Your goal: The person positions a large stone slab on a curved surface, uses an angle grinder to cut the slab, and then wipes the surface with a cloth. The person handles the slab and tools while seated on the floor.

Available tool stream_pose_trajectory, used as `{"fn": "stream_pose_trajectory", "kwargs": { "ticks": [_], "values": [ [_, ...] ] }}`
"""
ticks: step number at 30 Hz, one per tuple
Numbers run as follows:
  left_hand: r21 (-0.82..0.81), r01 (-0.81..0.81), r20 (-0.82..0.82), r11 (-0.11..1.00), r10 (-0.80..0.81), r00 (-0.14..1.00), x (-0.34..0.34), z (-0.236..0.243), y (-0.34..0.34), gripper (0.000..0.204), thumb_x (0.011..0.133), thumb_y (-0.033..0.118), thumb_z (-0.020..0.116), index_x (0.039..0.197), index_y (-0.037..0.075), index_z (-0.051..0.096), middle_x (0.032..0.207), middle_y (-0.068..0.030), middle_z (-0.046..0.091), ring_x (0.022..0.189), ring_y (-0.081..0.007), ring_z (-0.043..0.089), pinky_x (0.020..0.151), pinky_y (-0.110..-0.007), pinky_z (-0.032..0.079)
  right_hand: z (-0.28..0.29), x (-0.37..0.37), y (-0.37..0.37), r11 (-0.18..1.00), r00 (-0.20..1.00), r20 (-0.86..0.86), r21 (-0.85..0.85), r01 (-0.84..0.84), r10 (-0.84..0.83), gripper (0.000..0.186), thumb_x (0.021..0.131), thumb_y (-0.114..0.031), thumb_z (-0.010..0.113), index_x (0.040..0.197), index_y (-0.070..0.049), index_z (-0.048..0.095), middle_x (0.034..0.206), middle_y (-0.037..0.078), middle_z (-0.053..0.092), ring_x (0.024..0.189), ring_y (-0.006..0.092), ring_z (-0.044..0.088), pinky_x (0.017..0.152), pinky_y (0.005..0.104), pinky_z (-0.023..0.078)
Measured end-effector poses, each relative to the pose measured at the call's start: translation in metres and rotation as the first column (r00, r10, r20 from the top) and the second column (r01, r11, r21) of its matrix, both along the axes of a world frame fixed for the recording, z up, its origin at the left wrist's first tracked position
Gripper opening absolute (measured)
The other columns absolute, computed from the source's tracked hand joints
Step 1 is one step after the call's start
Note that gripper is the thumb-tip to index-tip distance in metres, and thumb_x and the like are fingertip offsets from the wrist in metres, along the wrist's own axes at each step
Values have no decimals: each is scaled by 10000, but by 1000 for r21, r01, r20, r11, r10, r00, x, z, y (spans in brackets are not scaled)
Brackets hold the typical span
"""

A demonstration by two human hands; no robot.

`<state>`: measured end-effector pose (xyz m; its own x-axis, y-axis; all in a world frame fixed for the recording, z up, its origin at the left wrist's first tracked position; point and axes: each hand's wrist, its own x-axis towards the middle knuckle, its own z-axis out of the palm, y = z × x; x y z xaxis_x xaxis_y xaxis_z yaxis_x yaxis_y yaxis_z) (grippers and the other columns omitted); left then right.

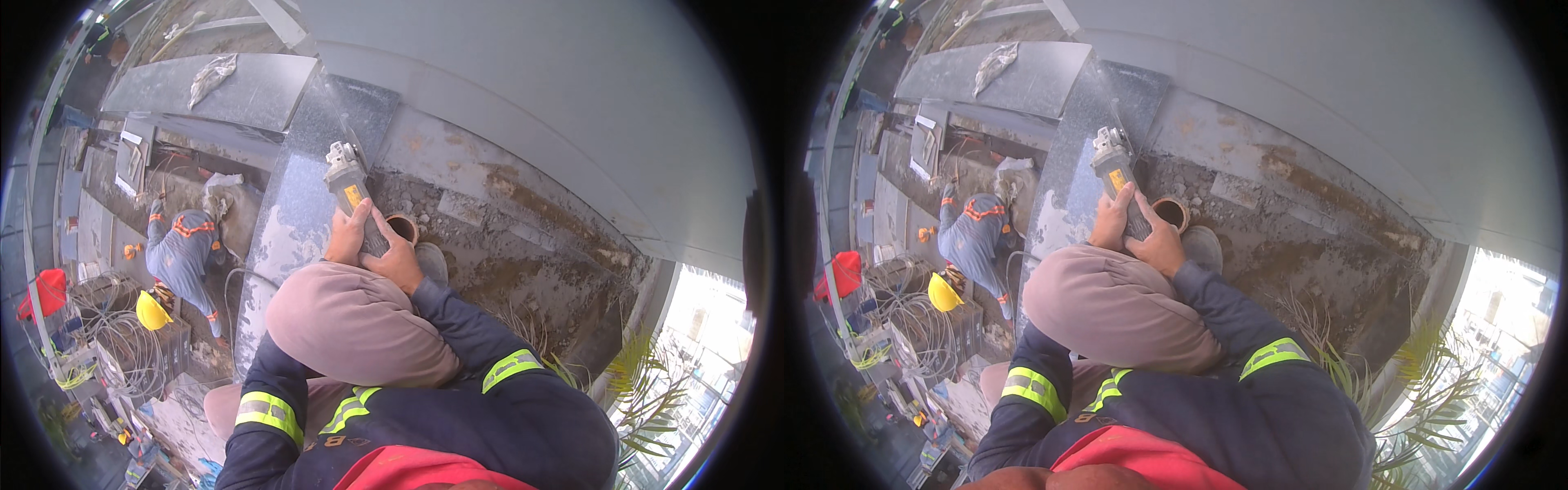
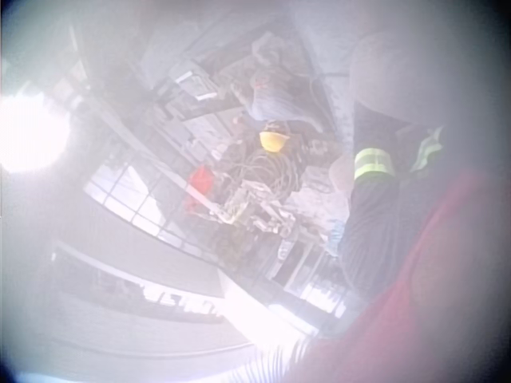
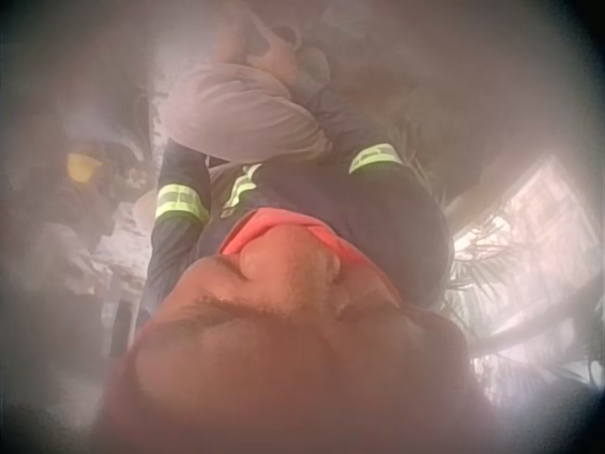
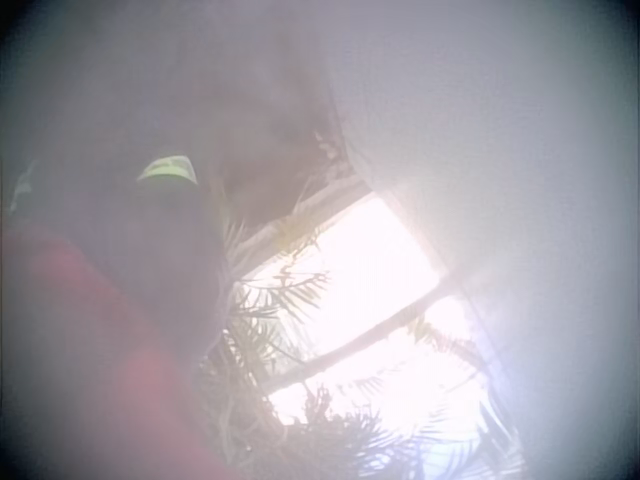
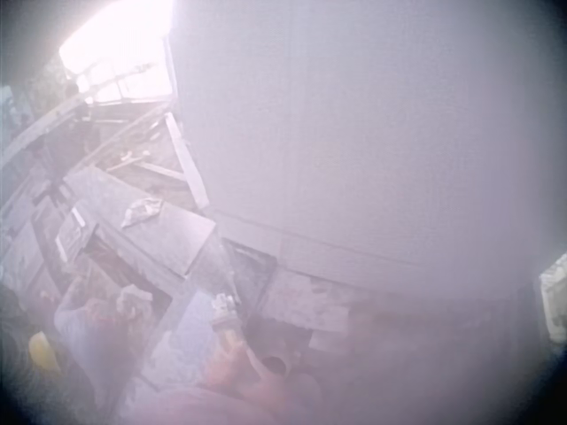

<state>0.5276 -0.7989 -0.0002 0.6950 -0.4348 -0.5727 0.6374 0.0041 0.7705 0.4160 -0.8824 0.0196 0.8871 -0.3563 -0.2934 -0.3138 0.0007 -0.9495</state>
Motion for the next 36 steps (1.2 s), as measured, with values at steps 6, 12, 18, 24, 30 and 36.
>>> {"fn": "stream_pose_trajectory", "kwargs": {
  "ticks": [6, 12, 18, 24, 30, 36],
  "values": [
    [3, -1, -8, 1000, 1, 1000, -5, -11, 2, 337, 1018, 269, 652, 1250, 63, 521, 964, -34, 600, 815, -141, 613, 699, -334, 536, 5, -7, 0, 1000, 999, -41, 24, -8, 8, 914, 809, -147, 743, 1621, -107, 324, 1283, 185, 691, 1071, 167, 679, 919, 295, 534],
    [-23, 15, 4, 1000, -15, 1000, -8, -10, 4, 305, 1027, 252, 636, 1241, 68, 520, 998, -33, 597, 854, -138, 613, 722, -335, 537, 7, -10, 0, 1000, 1000, -22, 28, -2, 2, 902, 810, -190, 742, 1613, -146, 334, 1321, 259, 653, 1194, 342, 674, 986, 366, 522],
    [-57, 47, -32, 997, -49, 998, -13, -9, 12, 295, 1034, 231, 626, 1252, 66, 514, 1024, -40, 603, 886, -149, 624, 749, -335, 544, -1, -19, 2, 996, 999, -13, -81, -42, 41, 950, 806, -196, 783, 1624, -136, 304, 1324, 233, 659, 1139, 277, 687, 945, 348, 539],
    [-83, 47, -23, 995, -49, 999, -19, -19, 15, 313, 1033, 225, 636, 1261, 52, 509, 1067, -59, 621, 915, -155, 634, 778, -345, 551, -3, -26, 6, 993, 999, -14, -116, -37, 36, 958, 813, -192, 793, 1628, -138, 292, 1347, 225, 654, 1141, 263, 700, 948, 347, 550],
    [-67, 67, -20, 995, -69, 997, -19, -16, 18, 326, 1035, 223, 635, 1275, 42, 509, 1058, -60, 621, 921, -156, 630, 792, -346, 551, 4, -26, 7, 995, 998, -51, -82, -49, 45, 948, 819, -196, 795, 1623, -133, 296, 1398, 228, 622, 1222, 279, 669, 992, 358, 538],
    [-71, 78, -34, 994, -80, 996, -22, -12, 18, 314, 1037, 221, 629, 1265, 36, 518, 1063, -61, 621, 930, -158, 629, 807, -347, 548, -3, -30, 10, 995, 999, -31, -98, -34, 31, 952, 813, -183, 801, 1620, -127, 300, 1363, 225, 645, 1211, 281, 675, 989, 362, 542]
  ]
}}
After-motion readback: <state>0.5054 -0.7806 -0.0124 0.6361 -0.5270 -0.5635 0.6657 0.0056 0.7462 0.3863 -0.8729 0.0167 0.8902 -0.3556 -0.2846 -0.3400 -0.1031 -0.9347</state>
